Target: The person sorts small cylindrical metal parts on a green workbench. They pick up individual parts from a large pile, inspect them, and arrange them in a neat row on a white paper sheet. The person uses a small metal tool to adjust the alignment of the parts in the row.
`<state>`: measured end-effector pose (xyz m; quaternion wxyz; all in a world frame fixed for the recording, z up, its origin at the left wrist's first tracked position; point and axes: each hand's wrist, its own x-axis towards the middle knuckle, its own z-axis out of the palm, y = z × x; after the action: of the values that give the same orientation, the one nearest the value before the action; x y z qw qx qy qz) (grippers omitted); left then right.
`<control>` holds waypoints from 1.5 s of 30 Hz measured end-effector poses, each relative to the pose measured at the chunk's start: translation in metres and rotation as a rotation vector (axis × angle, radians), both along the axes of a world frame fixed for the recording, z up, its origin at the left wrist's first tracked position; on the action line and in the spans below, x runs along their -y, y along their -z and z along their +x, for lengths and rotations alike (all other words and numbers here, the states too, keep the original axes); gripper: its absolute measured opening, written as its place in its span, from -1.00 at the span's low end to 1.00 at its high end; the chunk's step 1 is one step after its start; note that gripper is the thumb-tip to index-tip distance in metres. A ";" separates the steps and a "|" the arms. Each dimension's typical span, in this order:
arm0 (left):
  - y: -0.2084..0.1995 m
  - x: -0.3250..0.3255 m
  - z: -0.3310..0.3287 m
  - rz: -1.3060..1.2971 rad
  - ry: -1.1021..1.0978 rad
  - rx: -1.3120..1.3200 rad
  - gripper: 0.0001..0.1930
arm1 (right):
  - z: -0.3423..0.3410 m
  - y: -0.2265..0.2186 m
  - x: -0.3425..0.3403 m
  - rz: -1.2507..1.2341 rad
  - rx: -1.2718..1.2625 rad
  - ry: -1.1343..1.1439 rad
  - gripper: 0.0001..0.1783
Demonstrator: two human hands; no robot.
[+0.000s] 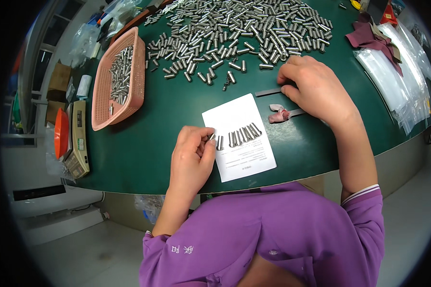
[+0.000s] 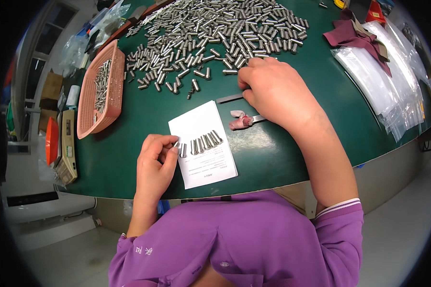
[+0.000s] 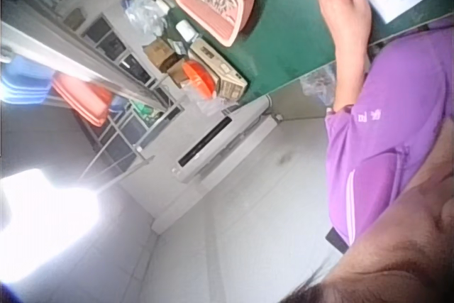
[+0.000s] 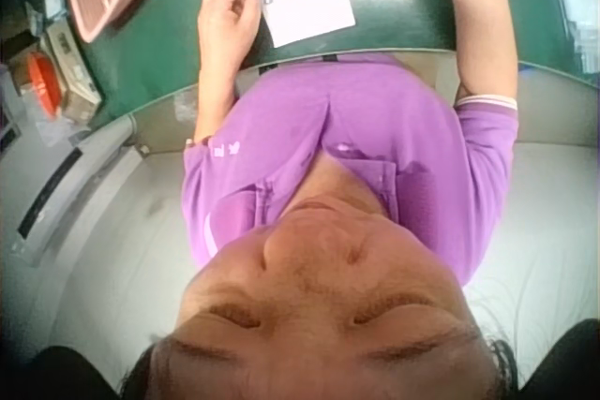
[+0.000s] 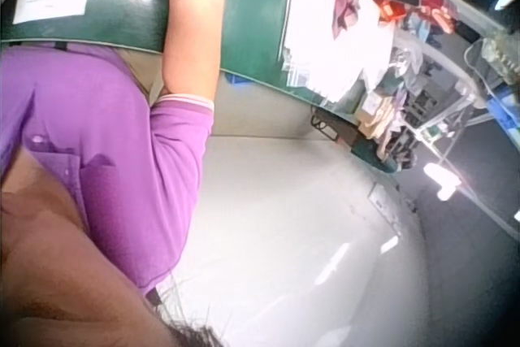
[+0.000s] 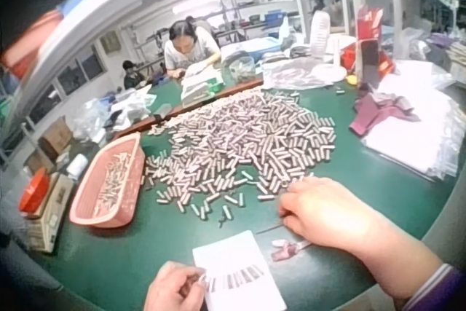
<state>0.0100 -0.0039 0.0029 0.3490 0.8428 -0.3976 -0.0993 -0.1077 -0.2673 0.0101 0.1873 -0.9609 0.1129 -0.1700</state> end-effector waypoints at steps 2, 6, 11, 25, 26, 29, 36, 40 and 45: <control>0.000 0.001 -0.001 0.017 0.030 -0.004 -0.81 | 0.003 -0.008 -0.004 0.003 0.057 -0.043 -0.92; -0.003 0.002 -0.006 0.045 0.052 -0.047 -0.72 | 0.003 -0.014 -0.020 0.115 0.029 -0.268 -0.95; -0.008 0.004 -0.013 0.049 0.060 -0.061 -0.57 | 0.002 -0.008 -0.029 0.128 -0.053 -0.331 -0.98; -0.002 0.000 -0.016 -0.054 0.178 -0.055 -0.40 | 0.004 -0.006 -0.023 0.182 -0.118 -0.350 -0.90; -0.001 0.001 -0.017 -0.063 0.185 -0.083 -0.39 | 0.004 -0.005 -0.022 0.173 -0.127 -0.348 -0.89; 0.001 0.000 -0.017 -0.131 0.161 -0.186 -0.37 | 0.004 -0.005 -0.021 0.162 -0.139 -0.345 -0.86; 0.004 -0.004 -0.014 -0.132 0.090 -0.184 -0.39 | 0.005 -0.006 -0.022 0.164 -0.160 -0.360 -0.83; 0.001 -0.004 -0.012 -0.099 0.120 -0.101 -0.45 | 0.006 -0.006 -0.023 0.171 -0.161 -0.369 -0.81; 0.001 -0.003 -0.011 -0.089 0.119 -0.063 -0.47 | 0.007 -0.004 -0.026 0.170 -0.121 -0.397 -0.77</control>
<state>-0.0013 -0.0004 0.0022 0.3917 0.7978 -0.4398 -0.1287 -0.1006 -0.2415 0.0137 0.2902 -0.9535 -0.0535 -0.0619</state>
